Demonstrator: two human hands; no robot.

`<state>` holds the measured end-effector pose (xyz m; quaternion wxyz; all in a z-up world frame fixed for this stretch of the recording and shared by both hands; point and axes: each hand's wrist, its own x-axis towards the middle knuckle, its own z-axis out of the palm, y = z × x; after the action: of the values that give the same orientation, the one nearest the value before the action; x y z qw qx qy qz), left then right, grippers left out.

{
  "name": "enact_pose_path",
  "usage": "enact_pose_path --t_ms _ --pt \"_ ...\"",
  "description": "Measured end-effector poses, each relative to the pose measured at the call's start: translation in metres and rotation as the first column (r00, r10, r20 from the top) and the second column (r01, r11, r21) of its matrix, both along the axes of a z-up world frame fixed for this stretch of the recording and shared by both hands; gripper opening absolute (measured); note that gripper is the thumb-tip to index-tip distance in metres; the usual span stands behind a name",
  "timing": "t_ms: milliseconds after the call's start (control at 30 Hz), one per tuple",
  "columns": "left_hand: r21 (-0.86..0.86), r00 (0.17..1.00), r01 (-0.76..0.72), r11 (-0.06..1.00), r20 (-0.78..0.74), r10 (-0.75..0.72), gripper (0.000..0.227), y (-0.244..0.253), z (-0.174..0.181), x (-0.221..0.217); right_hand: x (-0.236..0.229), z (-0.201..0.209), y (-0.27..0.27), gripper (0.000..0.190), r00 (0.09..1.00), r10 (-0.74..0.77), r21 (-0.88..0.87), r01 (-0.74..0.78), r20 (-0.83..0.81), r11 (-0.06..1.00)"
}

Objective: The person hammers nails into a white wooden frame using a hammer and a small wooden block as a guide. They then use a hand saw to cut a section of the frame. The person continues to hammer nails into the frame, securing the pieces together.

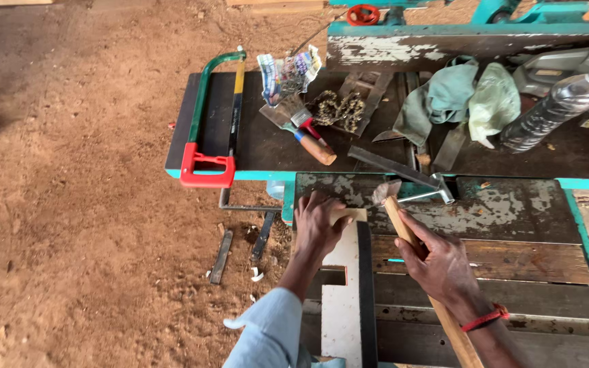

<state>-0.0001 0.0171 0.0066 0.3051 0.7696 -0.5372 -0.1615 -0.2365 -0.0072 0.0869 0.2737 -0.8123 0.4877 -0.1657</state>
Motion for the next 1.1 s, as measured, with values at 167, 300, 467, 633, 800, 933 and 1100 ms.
enact_pose_path --t_ms 167,300,467,633,800,933,1100 --pt "0.185 0.996 -0.033 0.982 -0.077 0.048 0.033 -0.023 0.014 0.001 0.018 0.009 0.007 0.056 0.998 0.068 -0.100 -0.066 0.013 0.993" --pt "0.289 0.982 -0.061 0.955 -0.153 0.109 0.028 -0.039 0.012 0.004 0.021 0.008 0.008 0.054 0.990 0.128 -0.147 -0.118 0.061 0.982" --pt "0.340 0.991 -0.032 0.940 -0.111 0.074 0.022 -0.049 0.020 0.012 0.030 0.003 0.007 0.055 0.994 0.089 0.041 -0.086 -0.064 0.995" --pt "0.354 0.995 -0.053 0.934 -0.058 0.079 0.022 -0.058 0.020 0.012 0.030 -0.004 0.000 0.054 0.982 0.169 -0.076 -0.176 -0.089 0.981" --pt "0.373 0.992 -0.067 0.925 -0.073 0.101 0.027 -0.057 0.016 0.011 0.030 -0.007 0.002 0.056 0.975 0.118 0.049 -0.111 -0.186 0.993" --pt "0.391 0.993 -0.042 0.919 -0.088 0.083 0.028 -0.054 0.023 0.010 0.023 -0.008 0.003 0.049 0.967 0.247 -0.285 -0.221 0.059 0.933" --pt "0.335 0.990 -0.070 0.939 -0.090 0.106 0.025 -0.048 0.023 0.008 0.021 -0.013 0.003 0.048 0.968 0.241 -0.282 -0.214 0.064 0.935"
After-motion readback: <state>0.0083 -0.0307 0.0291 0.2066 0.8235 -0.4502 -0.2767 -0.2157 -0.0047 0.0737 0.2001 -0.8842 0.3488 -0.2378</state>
